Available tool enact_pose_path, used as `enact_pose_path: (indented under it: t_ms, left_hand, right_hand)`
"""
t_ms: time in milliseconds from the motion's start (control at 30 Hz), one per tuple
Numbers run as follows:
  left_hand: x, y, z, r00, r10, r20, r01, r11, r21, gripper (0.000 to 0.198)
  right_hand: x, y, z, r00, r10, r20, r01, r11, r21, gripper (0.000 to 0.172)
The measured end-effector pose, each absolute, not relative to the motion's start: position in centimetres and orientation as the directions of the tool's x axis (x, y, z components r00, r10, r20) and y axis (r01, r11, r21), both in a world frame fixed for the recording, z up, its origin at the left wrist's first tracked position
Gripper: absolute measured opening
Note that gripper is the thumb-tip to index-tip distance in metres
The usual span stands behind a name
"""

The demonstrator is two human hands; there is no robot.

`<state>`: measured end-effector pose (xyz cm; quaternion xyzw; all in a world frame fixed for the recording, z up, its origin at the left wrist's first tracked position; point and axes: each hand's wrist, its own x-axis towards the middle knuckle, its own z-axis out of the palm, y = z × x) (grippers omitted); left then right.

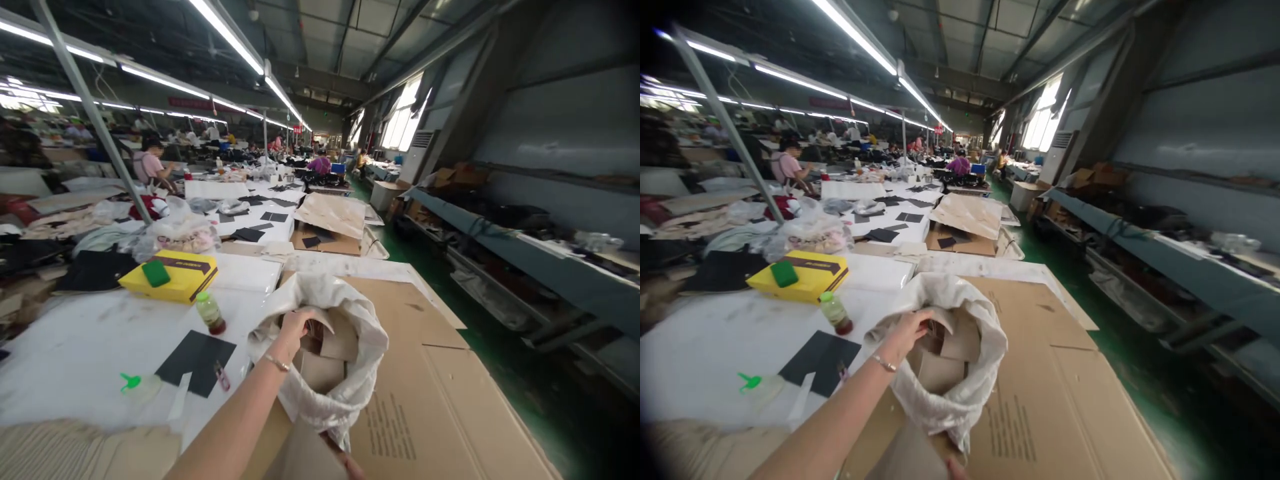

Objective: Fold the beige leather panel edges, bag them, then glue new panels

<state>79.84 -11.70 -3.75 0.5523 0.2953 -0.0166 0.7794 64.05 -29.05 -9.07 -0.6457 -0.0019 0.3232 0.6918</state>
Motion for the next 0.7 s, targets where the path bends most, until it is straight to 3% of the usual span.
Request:
enact_pose_path:
  t_ms: [133,300,400,467,533,700]
  left_hand:
    - [74.4,-8.8,-4.1,0.791,0.41,-0.454,0.351,0.304,0.886,0.033]
    - [63.9,-4.1,-3.3,0.76,0.517,-0.394,0.261,0.312,0.913,0.038]
    - [57.5,-3.3,-3.9,0.645,0.556,-0.525,0.242,0.503,0.83,0.047]
    - [54.2,-4.1,-4.3,0.633,0.488,-0.601,0.201,0.646,0.737,0.055]
    - [52.1,-5.4,-4.3,0.708,0.448,-0.547,0.127,0.68,0.722,0.057]
    - [49.2,-7.0,-2.3,0.703,0.637,-0.317,-0.044,0.484,0.874,0.04]
  right_hand:
    - [63.3,-30.3,-8.9,0.729,0.521,-0.443,-0.564,0.09,-0.821,0.057]
    - [65.4,-28.2,-7.5,0.701,0.585,-0.408,-0.631,0.242,-0.737,0.04]
    - [65.8,-25.6,-7.0,0.657,0.637,-0.404,-0.694,0.3,-0.655,0.04]
    - [65.2,-23.8,-6.9,0.617,0.685,-0.388,-0.72,0.291,-0.63,0.044]
    - [64.0,-22.2,-7.0,0.571,0.735,-0.365,-0.723,0.239,-0.648,0.044]
    - [61.6,-19.5,-6.7,0.402,0.884,-0.238,-0.627,0.076,-0.775,0.042]
